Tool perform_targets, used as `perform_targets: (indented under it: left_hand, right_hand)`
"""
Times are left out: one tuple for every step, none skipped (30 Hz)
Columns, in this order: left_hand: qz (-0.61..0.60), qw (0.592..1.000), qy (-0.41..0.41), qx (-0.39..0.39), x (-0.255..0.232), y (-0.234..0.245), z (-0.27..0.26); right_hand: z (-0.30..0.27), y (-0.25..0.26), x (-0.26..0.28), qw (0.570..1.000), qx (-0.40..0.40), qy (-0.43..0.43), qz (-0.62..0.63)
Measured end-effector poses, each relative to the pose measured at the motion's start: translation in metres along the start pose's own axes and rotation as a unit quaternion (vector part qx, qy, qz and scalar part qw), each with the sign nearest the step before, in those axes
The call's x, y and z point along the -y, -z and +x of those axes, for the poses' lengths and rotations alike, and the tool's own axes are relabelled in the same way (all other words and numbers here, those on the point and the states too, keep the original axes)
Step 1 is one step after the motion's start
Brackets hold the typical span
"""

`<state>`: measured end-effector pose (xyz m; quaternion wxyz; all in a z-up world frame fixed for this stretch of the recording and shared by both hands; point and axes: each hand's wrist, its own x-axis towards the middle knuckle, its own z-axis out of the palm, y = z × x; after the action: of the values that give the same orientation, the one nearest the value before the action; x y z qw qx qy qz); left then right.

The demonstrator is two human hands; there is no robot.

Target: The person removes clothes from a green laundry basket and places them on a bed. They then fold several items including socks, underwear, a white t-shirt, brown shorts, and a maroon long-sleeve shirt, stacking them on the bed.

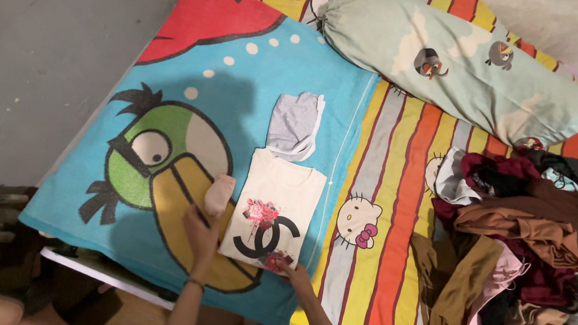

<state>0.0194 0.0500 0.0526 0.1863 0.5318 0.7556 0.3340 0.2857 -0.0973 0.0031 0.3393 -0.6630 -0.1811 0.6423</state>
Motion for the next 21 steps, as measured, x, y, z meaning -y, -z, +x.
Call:
perform_targets:
  left_hand:
    - [-0.011,0.999,-0.022,-0.034,-0.007,-0.002,0.008]
    - [-0.021,0.996,-0.044,-0.068,-0.012,-0.005,0.016]
    - [0.009,0.999,-0.039,-0.009,-0.014,-0.010,0.026]
    - [0.039,0.997,-0.033,0.050,-0.013,-0.015,0.035]
    - [0.069,0.991,-0.027,0.108,-0.009,-0.019,0.040]
    - [0.038,0.994,-0.066,0.080,-0.001,-0.022,0.044]
    - [0.007,0.993,-0.105,0.052,0.008,-0.026,0.049]
    - [-0.025,0.989,-0.144,0.023,0.019,-0.028,0.054]
    - [-0.033,0.989,-0.141,-0.018,0.031,-0.028,0.059]
    - [-0.041,0.988,-0.138,-0.060,0.042,-0.027,0.064]
    - [-0.047,0.984,-0.135,-0.102,0.053,-0.024,0.068]
    - [-0.015,0.977,-0.137,-0.162,0.064,-0.019,0.071]
    - [0.017,0.965,-0.139,-0.222,0.073,-0.012,0.073]
    - [-0.006,0.973,-0.073,-0.219,0.081,-0.003,0.074]
    - [-0.030,0.976,-0.008,-0.216,0.088,0.007,0.073]
    - [-0.054,0.974,0.058,-0.211,0.092,0.018,0.072]
    - [-0.051,0.980,0.038,-0.188,0.095,0.029,0.071]
    - [-0.048,0.985,0.019,-0.164,0.097,0.041,0.071]
    - [-0.045,0.989,0.000,-0.141,0.096,0.048,0.071]
    - [0.035,0.985,-0.039,-0.167,0.093,0.053,0.069]
    - [0.115,0.972,-0.077,-0.192,0.091,0.059,0.065]
  right_hand:
    - [-0.001,0.000,-0.001,1.000,0.000,-0.006,-0.003]
    - [-0.001,0.000,-0.001,1.000,-0.002,-0.005,0.002]
    - [-0.002,-0.001,-0.001,1.000,-0.005,-0.003,0.008]
    - [-0.002,-0.003,-0.002,1.000,-0.007,-0.001,0.013]
    - [-0.005,-0.005,-0.003,0.998,-0.010,-0.009,0.065]
    - [-0.009,-0.009,-0.005,0.993,-0.014,-0.018,0.116]
    - [-0.012,-0.011,-0.006,0.986,-0.018,-0.026,0.166]
    - [-0.015,-0.014,-0.007,0.982,-0.020,-0.026,0.185]
    - [-0.017,-0.015,-0.006,0.979,-0.023,-0.025,0.202]
    - [-0.019,-0.016,-0.005,0.975,-0.025,-0.024,0.220]
    - [-0.020,-0.016,-0.005,0.976,-0.027,-0.024,0.217]
    - [-0.021,-0.017,-0.004,0.976,-0.029,-0.024,0.213]
    - [-0.022,-0.017,-0.004,0.977,-0.030,-0.024,0.209]
    - [-0.022,-0.016,-0.004,0.978,-0.026,-0.024,0.206]
    - [-0.022,-0.016,-0.004,0.979,-0.021,-0.023,0.202]
    - [-0.021,-0.016,-0.003,0.980,-0.016,-0.023,0.198]
    - [-0.019,-0.015,-0.003,0.980,-0.016,-0.022,0.196]
    - [-0.019,-0.014,-0.003,0.980,-0.015,-0.022,0.195]
    - [-0.018,-0.013,-0.002,0.981,-0.015,-0.022,0.194]
    - [-0.018,-0.013,-0.001,0.981,-0.019,-0.023,0.189]
    - [-0.019,-0.014,-0.001,0.982,-0.023,-0.023,0.185]
